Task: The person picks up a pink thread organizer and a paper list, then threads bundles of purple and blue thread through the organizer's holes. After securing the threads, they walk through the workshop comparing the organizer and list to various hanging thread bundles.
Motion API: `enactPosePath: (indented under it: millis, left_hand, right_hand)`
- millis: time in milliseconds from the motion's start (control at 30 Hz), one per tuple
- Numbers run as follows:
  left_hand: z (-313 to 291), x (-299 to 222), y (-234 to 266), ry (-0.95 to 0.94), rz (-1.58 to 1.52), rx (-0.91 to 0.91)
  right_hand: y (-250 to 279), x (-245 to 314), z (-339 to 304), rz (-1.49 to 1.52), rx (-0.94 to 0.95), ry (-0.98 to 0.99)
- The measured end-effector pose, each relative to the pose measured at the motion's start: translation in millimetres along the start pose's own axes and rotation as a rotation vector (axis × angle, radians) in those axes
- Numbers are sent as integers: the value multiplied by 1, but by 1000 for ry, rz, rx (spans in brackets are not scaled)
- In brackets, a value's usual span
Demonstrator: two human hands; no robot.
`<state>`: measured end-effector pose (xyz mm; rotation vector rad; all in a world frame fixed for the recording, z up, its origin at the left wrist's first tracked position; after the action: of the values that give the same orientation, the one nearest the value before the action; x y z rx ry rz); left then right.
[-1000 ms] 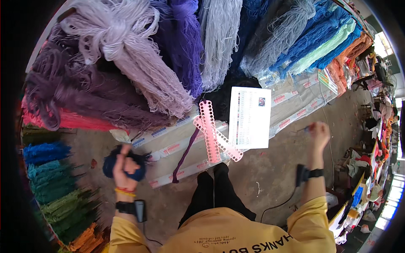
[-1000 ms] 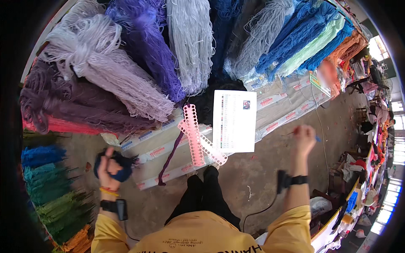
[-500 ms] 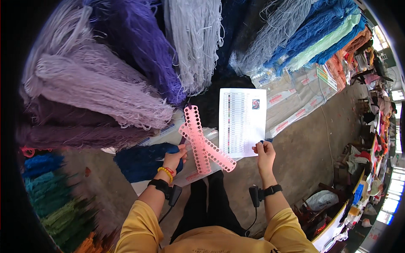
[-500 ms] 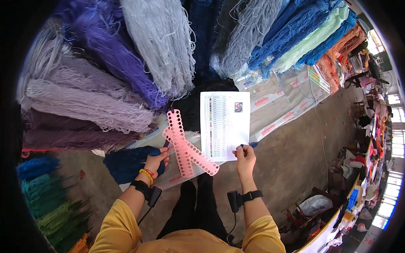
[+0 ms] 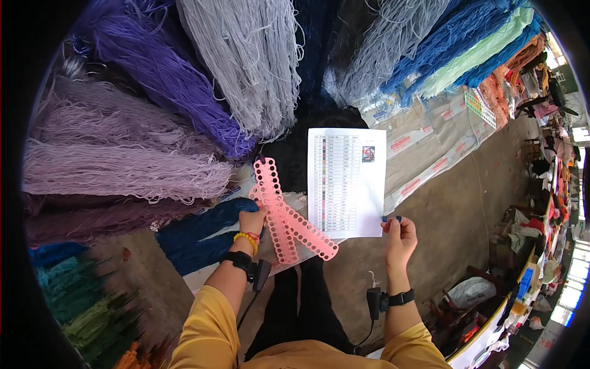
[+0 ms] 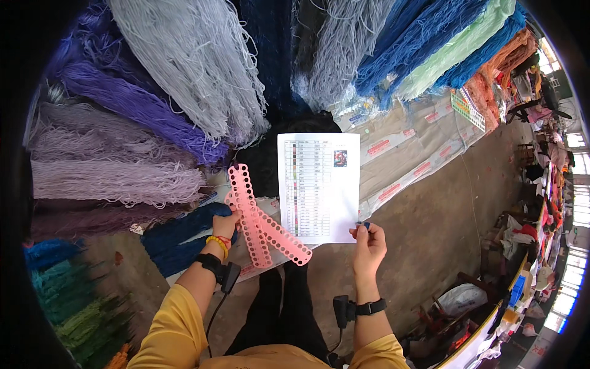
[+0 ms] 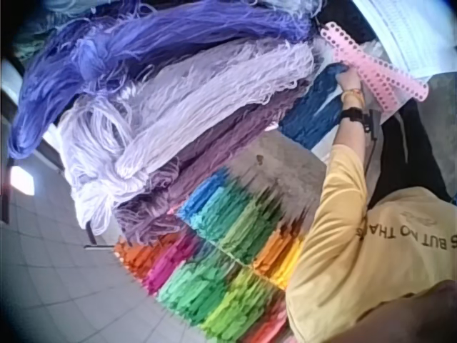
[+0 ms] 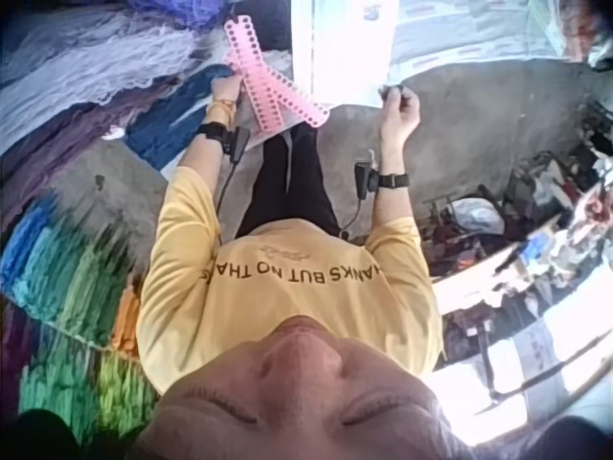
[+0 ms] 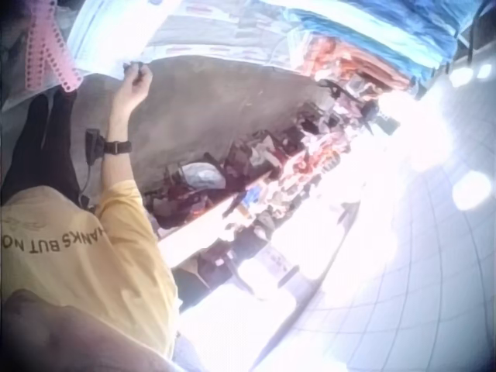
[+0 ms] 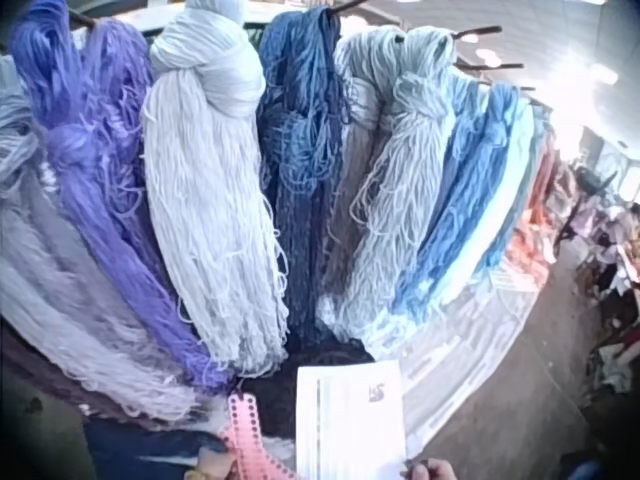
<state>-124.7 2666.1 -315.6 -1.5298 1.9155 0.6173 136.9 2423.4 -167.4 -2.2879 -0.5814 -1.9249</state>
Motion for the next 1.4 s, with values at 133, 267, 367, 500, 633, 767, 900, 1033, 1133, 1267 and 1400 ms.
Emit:
enactPosePath:
  millis: [133, 267, 367, 500, 633, 767, 900, 1033, 1133, 1267, 1400]
  left_hand:
    - [-3, -5, -4, -11, 23, -19]
    - [0, 2, 1, 10, 39, 38]
    - [-2, 8, 3, 36, 53, 88]
    - [-22, 25, 6, 136, 81, 122]
    - [-43, 44, 16, 197, 121, 112]
    - [-43, 51, 18, 173, 104, 154]
    - [-47, 57, 16, 123, 108, 261]
    - [-61, 52, 8, 65, 245, 340]
    - [-63, 55, 10, 42, 170, 367]
    - [-77, 47, 6, 112, -7, 379]
    - [-94, 37, 18, 102, -35, 359]
  right_hand:
    - [25, -2, 0, -35, -26, 23]
    - [59, 9, -8, -91, -162, 67]
    - [71, 17, -18, -6, -248, 50]
    - [41, 36, -37, -49, -130, 70]
    - [-21, 11, -62, -57, 127, -76]
    - [-71, -33, -84, -79, 364, -154]
    - [-117, -51, -98, -186, 602, -131]
    - [-133, -80, -105, -365, 678, -48]
    - [-142, -88, -103, -482, 645, 36]
    - [-141, -114, -102, -475, 610, 99]
    - [-151, -101, -107, -559, 664, -103]
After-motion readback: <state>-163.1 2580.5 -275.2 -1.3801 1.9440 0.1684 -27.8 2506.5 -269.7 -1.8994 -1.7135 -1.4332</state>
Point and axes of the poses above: each hand's wrist, its own z-axis towards the middle knuckle, its own y-axis out of the back of the hand, x = y × z, the point moved 8 cm from there along z, towards the middle knuckle, and after that the axes turned 5 degrees about -z, right-handed, at the moved point
